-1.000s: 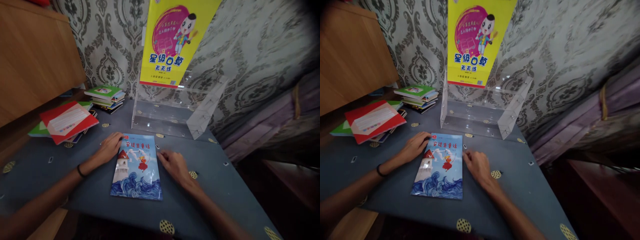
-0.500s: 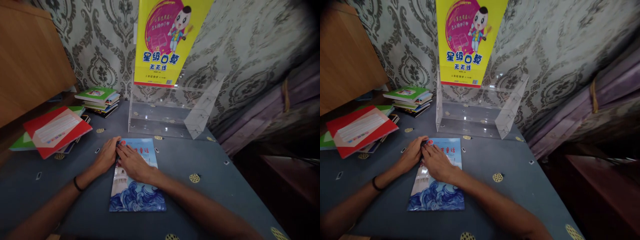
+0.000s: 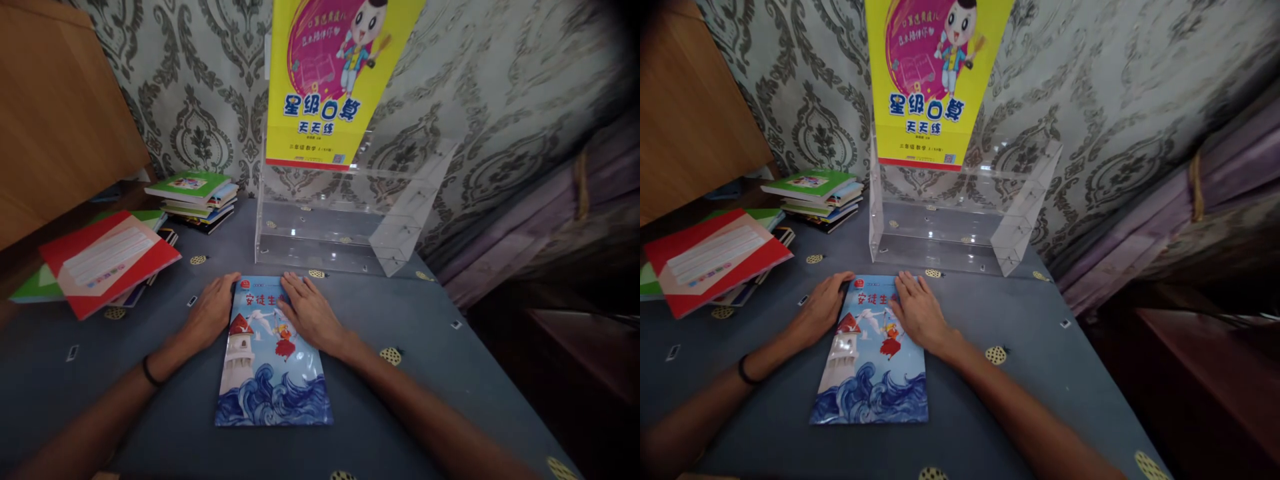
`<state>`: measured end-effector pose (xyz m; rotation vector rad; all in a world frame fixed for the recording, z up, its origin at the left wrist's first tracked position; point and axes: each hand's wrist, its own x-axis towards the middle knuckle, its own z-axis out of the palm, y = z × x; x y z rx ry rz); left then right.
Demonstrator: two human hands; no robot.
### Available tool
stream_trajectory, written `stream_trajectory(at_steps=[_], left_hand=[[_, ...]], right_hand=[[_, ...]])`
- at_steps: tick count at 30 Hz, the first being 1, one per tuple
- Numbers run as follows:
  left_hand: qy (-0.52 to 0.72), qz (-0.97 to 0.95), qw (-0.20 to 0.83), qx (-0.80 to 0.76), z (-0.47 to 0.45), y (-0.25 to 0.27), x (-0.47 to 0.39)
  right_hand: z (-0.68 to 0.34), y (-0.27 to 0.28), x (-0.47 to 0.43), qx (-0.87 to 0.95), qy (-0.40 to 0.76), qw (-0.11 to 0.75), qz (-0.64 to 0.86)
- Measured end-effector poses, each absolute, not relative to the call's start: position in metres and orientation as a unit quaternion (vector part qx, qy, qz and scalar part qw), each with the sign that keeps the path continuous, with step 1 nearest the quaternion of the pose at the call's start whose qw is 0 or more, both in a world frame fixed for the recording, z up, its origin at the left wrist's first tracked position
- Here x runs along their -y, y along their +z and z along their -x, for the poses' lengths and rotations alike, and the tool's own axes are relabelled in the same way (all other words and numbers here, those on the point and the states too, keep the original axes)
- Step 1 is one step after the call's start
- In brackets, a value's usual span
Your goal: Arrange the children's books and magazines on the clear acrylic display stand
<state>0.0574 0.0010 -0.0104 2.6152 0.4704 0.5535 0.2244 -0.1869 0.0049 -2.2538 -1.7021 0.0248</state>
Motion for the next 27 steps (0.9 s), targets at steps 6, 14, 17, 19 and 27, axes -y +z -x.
stream_trajectory(at_steps=[6, 14, 17, 19, 27], left_hand=[[0.197, -0.951, 0.181, -0.155, -0.056, -0.002, -0.005], [0.141, -0.985, 0.095, -0.041, -0.094, 0.016, 0.036], [0.118, -0.991, 0.067, -0.004, -0.108, 0.016, 0.054], [0.104, -0.993, 0.054, -0.015, -0.110, 0.016, 0.056], [0.101, -0.988, 0.063, -0.094, -0.075, 0.018, 0.019]], right_hand=[[-0.233, -0.001, 0.197, 0.578, 0.010, 0.182, 0.796], [-0.229, -0.002, 0.196, 0.575, 0.013, 0.183, 0.797], [-0.229, -0.002, 0.196, 0.577, 0.011, 0.182, 0.796], [-0.229, -0.002, 0.196, 0.577, 0.014, 0.175, 0.798], [-0.229, 0.004, 0.197, 0.574, 0.021, 0.164, 0.802]])
